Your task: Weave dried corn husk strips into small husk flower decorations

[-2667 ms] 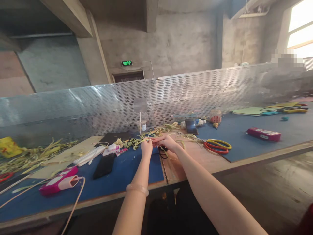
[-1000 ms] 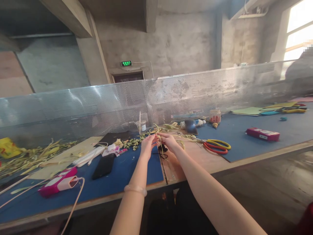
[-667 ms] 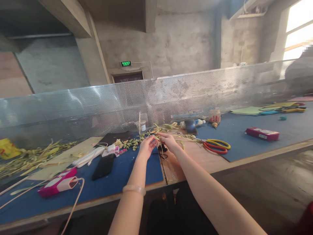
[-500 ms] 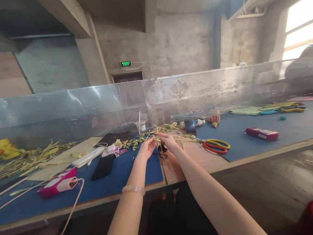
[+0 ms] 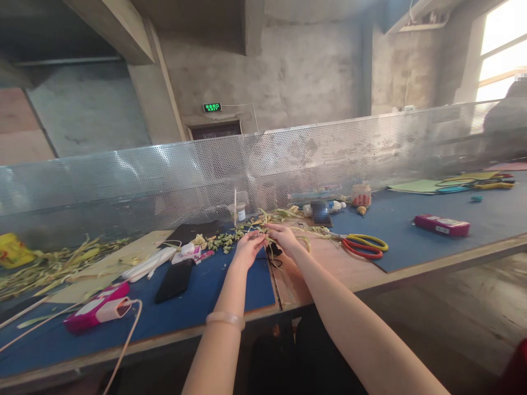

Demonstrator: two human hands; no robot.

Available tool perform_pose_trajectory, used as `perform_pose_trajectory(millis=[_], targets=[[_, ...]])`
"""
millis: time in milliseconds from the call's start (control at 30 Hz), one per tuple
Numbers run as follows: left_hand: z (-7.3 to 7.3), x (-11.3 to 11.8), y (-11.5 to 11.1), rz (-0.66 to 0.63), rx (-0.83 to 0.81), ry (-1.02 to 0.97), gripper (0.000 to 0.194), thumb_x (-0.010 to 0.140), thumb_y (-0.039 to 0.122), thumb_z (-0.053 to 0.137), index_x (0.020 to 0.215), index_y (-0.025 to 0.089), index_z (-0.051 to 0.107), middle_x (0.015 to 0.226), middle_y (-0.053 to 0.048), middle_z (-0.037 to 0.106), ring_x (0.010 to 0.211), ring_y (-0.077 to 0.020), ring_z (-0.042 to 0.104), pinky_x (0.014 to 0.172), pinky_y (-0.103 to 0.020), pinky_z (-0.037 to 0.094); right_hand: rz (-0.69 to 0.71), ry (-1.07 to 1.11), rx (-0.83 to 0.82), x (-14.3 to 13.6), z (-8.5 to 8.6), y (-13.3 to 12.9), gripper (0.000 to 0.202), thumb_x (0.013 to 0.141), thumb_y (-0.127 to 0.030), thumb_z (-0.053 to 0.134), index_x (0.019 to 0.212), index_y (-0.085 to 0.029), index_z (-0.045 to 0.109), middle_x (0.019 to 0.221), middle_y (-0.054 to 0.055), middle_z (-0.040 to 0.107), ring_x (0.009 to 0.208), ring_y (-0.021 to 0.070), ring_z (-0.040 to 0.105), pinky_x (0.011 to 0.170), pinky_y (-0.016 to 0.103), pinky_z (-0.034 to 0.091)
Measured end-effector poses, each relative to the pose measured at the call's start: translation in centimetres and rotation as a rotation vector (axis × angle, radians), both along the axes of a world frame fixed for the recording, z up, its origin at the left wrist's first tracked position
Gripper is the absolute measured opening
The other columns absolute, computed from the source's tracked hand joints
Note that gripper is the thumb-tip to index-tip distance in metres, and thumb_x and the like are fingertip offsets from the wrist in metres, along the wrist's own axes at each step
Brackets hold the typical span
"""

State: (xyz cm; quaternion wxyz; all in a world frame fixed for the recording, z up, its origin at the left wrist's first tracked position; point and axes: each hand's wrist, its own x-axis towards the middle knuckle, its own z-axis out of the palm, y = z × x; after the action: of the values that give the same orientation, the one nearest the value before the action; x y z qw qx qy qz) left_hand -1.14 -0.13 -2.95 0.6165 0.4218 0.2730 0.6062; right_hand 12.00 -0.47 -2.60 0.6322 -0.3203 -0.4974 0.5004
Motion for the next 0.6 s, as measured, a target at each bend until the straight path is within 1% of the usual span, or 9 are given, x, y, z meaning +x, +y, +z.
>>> perform_pose_trajectory(millis=[133,333,400,467,600], targets=[[-0.45,0.26,0.16,-0.012,0.039,0.07,0.028,0.06,-0.001,0.07,0.081,0.012,0.057,0.07,-0.005,0.067,0.068,-0.0144,0.066,0.076,-0.029,0.052,0.008,-0.005,0.003,0.02,-0.16,0.28,0.043,0.061,-0.007,0.059,0.102,-0.014,0.065,0.073,0.002,0.068,0.064,0.0112,0.059,0.066,0.023,0.046],[-0.57,0.36,0.0,-0.017,0.089,0.166,0.015,0.059,0.005,0.072,0.072,0.009,0.064,0.073,-0.007,0.068,0.071,-0.0144,0.065,0.077,-0.027,0.05,0.014,-0.012,0.01,0.19,-0.44,0.62,0.049,0.06,-0.011,0.063,0.109,-0.013,0.062,0.066,0.001,0.066,0.058,0.0097,0.056,0.062,0.023,0.044],[-0.61,0.23,0.07,0.003,0.09,0.2,0.013,0.059,0.009,0.073,0.07,0.009,0.066,0.074,-0.007,0.068,0.07,-0.0139,0.064,0.073,-0.025,0.05,0.013,-0.01,0.015,0.26,-0.47,0.7,0.05,0.059,-0.011,0.064,0.11,-0.012,0.061,0.065,0.001,0.066,0.056,0.0093,0.055,0.062,0.023,0.044],[-0.68,0.01,0.25,0.037,0.083,0.243,0.015,0.057,0.013,0.074,0.07,0.01,0.067,0.073,-0.007,0.068,0.066,-0.0134,0.063,0.065,-0.024,0.049,0.01,-0.007,0.02,0.32,-0.48,0.76,0.051,0.058,-0.011,0.064,0.109,-0.012,0.061,0.065,0.001,0.065,0.056,0.0088,0.054,0.062,0.023,0.043],[-0.76,-0.41,0.56,0.126,0.074,0.315,0.023,0.053,0.021,0.078,0.072,0.012,0.068,0.064,-0.003,0.066,0.055,-0.0104,0.058,0.049,-0.018,0.042,0.019,-0.006,0.035,0.31,-0.44,0.75,0.052,0.058,-0.01,0.064,0.111,-0.012,0.06,0.064,-0.001,0.064,0.057,0.0081,0.054,0.063,0.022,0.043]])
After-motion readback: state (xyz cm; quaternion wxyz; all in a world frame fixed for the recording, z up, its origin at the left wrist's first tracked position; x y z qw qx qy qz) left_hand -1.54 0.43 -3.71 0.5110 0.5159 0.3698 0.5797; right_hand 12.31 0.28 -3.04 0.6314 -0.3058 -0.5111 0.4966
